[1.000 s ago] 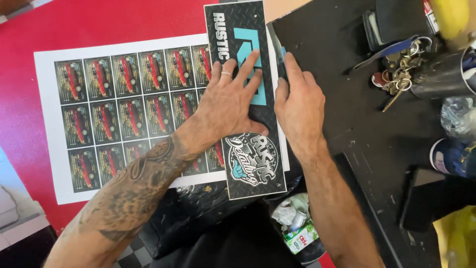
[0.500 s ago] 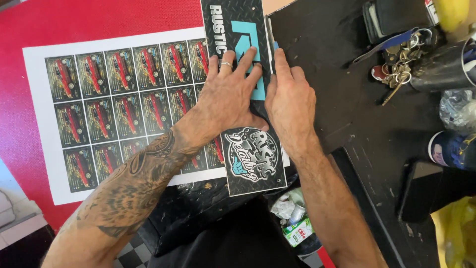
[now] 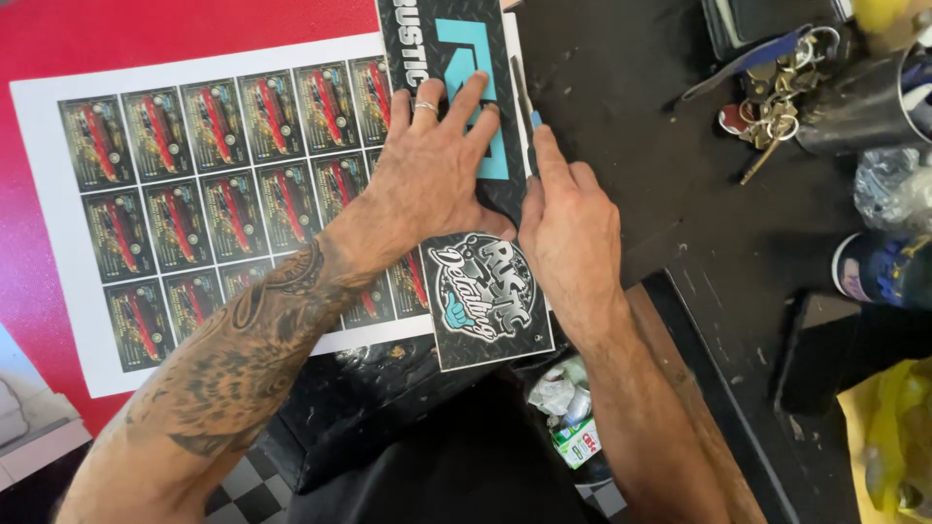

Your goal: The person uses a utility knife to cut a sticker from a sheet on a desk. They then walk to a tool cart, open a drawer, and replace the knife blade with a fresh one from a pack before returning to the desk.

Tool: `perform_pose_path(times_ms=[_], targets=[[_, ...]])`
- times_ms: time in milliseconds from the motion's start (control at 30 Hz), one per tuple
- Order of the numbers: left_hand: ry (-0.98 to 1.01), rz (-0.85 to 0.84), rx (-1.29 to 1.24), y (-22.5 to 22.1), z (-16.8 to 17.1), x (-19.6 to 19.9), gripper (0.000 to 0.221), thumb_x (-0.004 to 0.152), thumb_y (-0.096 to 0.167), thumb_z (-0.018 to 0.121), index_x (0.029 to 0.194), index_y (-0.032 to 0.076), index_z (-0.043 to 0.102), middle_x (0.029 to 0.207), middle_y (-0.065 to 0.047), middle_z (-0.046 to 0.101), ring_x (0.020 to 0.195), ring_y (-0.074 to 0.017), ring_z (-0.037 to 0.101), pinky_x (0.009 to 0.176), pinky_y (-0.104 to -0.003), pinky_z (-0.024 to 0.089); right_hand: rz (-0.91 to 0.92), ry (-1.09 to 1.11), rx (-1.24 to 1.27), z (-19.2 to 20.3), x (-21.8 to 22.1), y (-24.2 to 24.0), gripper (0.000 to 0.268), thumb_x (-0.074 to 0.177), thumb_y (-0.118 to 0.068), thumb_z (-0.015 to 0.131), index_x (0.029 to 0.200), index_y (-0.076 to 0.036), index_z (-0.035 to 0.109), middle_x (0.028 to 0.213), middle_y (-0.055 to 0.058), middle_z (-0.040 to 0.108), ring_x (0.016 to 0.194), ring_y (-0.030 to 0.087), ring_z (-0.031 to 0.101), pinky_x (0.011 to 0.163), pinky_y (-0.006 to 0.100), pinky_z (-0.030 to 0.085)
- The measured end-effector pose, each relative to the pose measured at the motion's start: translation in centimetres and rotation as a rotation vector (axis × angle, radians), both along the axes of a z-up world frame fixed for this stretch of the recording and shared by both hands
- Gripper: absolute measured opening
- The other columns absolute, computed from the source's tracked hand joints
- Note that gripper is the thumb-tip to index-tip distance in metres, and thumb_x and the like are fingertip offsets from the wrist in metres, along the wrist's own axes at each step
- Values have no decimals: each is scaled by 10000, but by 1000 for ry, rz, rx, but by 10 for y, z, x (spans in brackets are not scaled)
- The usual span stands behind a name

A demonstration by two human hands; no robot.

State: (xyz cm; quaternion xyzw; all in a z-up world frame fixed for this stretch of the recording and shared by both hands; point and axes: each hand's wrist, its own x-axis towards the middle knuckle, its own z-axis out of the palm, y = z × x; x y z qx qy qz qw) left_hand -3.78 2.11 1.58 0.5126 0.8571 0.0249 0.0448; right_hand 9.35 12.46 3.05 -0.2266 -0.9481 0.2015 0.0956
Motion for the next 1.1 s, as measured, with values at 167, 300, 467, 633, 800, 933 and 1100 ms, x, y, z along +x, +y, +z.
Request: perform_pose_path(times_ms=[167,300,467,633,800,933,1100], targets=[[-27,-9,-9,0,3,0,1259,476,919,739,1358,77,424,1515,-133,251,1255,-479,339,992,-667,288,-8,-37,-3,3,23,-5,503,919,-141,547,1415,-107,473,887,180,566,682,443,575,609,571,446],[24,-6,37,-1,-3,1,1255,462,926,733,1341,74,458,1499,-117,281,1236,-474,365,979,-661,303,-28,-87,-58,13,42,-14,500,925,-146,532,1419,-117,467,892,177,567,684,445,582,638,565,452],[23,-24,71,-3,-5,1,1225,458,900,749,1316,68,478,1482,-122,298,1208,-475,363,966,-657,306,-50,-101,-38,17,72,-24,484,925,-167,535,1406,-141,492,885,156,572,647,432,584,599,549,455],[66,-38,58,-2,-5,1,1206,497,921,724,1308,61,485,1463,-102,293,1185,-467,355,941,-633,334,-45,-116,-44,17,110,-37,468,941,-159,552,1405,-136,495,829,122,548,568,367,574,527,497,469],[14,-73,91,-5,-9,-1,1220,554,875,741,1386,34,443,1482,-146,267,1236,-498,283,956,-717,297,-44,-124,-21,15,147,-48,466,931,-173,573,1392,-156,508,875,73,556,545,333,584,489,480,489],[25,-97,142,-5,-10,-2,1215,517,867,768,1343,21,485,1468,-152,298,1204,-509,304,938,-712,308,-24,-98,13,16,172,-56,476,930,-172,581,1398,-131,504,860,74,558,620,309,604,514,458,501],[-35,-62,93,-3,2,2,1165,527,834,780,1295,11,479,1451,-139,296,1188,-516,300,935,-700,291,-49,-170,-7,20,201,-66,496,915,-202,585,1402,-189,493,867,45,584,650,290,628,525,457,499]])
